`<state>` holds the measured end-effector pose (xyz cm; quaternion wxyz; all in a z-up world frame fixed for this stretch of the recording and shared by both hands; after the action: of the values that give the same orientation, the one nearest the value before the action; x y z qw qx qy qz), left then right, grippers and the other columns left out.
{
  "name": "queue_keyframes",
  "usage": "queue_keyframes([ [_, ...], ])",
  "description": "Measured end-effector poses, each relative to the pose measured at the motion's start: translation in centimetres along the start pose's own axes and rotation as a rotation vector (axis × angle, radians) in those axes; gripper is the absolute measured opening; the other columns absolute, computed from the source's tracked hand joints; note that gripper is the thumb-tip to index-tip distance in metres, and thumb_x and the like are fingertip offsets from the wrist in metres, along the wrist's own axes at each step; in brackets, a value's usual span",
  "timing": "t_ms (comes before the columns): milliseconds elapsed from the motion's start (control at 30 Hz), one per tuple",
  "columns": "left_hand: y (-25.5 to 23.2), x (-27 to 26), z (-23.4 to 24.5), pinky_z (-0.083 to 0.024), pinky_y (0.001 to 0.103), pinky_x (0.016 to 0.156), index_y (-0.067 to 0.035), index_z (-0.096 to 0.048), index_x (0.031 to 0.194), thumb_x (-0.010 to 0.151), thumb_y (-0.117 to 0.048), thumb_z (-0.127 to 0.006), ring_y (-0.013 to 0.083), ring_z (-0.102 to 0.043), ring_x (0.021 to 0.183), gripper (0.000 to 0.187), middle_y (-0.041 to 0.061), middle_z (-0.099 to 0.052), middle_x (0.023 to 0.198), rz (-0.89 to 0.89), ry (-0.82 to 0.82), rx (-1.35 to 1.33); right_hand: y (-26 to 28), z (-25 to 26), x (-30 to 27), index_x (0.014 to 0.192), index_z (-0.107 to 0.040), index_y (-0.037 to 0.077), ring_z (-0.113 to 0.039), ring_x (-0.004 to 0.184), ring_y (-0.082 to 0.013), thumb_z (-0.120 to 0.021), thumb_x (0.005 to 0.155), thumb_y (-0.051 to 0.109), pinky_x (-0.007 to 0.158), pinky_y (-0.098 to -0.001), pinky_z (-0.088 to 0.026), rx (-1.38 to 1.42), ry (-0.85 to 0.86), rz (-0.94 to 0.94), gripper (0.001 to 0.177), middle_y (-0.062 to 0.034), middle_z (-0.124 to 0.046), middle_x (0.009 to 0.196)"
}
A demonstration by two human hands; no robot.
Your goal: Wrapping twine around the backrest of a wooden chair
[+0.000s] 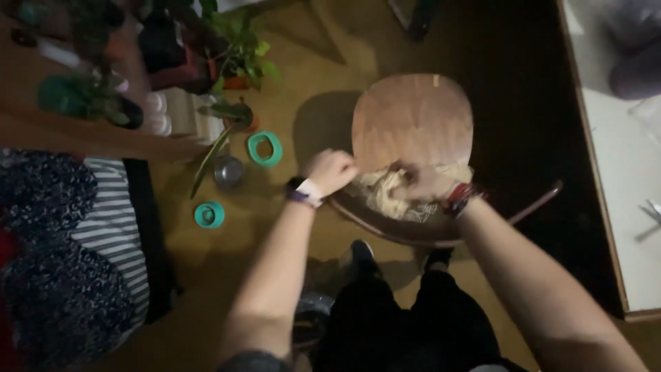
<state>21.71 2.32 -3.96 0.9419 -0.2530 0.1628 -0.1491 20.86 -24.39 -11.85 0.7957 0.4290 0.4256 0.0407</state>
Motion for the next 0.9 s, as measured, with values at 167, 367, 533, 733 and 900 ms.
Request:
queue_keyframes([
  [167,2.8,-0.5,-0.6,-0.057,0.046,0.077,-0.021,-0.074,0.081,0.089,-0.030,-0.059,0.0362,-0.072,0.090,0.020,0.007,-0.075,0.082,0.147,-0.079,-0.196,6.6,-0.2,-5.4,0.131,-0.061,0.004,-0.063,0.103,-0.0391,-0.067,0.073,0.023,0.089,-0.0530,-0.053,0.097,0.371,0.399,0.062,-0.0251,-0.066,0.113],
  [367,0.3,4.0,-1.8,-0.058,0.042,0.075,-0.020,-0.065,0.086,0.096,-0.029,-0.062,0.0300,-0.070,0.085,0.014,0.005,-0.068,0.082,-0.003,-0.380,-0.124,8.8,3.1,-12.7,0.141,-0.055,0.005,-0.060,0.114,-0.0295,-0.076,0.065,0.036,0.096,-0.0496,-0.049,0.404,0.212,0.558,0.085,-0.0175,-0.064,0.122],
  [533,-1.4,7.2,-7.8,-0.058,0.048,0.077,-0.016,-0.059,0.098,0.099,-0.026,-0.053,0.0379,-0.066,0.090,0.012,0.011,-0.060,0.094,0.121,-0.382,0.007,2.6,8.1,-13.4,0.138,-0.062,0.009,-0.059,0.118,-0.0420,-0.073,0.074,0.043,0.100,-0.0545,-0.043,0.135,-0.061,0.502,0.073,-0.0245,-0.063,0.119],
  [733,-13.8,6.0,-5.7,-0.049,0.053,0.103,-0.015,-0.049,0.140,0.100,-0.025,-0.055,0.0454,-0.058,0.123,0.042,0.024,-0.058,0.133,-0.173,-0.299,-0.259,0.4,8.0,-15.6,0.130,-0.068,0.012,-0.062,0.107,-0.0228,-0.082,0.069,0.048,0.093,-0.0434,-0.051,0.328,-0.076,0.311,0.071,-0.0090,-0.070,0.114],
  [900,-21.2,3.4,-2.5,-0.047,0.053,0.112,-0.020,-0.049,0.150,0.103,-0.013,-0.043,0.0420,-0.057,0.129,0.048,0.018,-0.063,0.133,-0.616,0.072,-0.738,-0.4,8.6,-17.6,0.131,-0.060,0.036,-0.069,0.110,-0.0328,-0.092,0.055,0.062,0.093,-0.0478,-0.058,-0.226,-0.320,0.027,0.087,-0.0043,-0.066,0.117],
])
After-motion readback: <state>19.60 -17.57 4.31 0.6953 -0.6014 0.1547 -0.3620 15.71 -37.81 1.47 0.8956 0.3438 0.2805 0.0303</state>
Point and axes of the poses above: each hand's wrist, its own x-axis towards the middle knuckle, its own z-axis out of the back of the hand, y = z × x, the point moved 1 cm from there along x, towards the middle knuckle
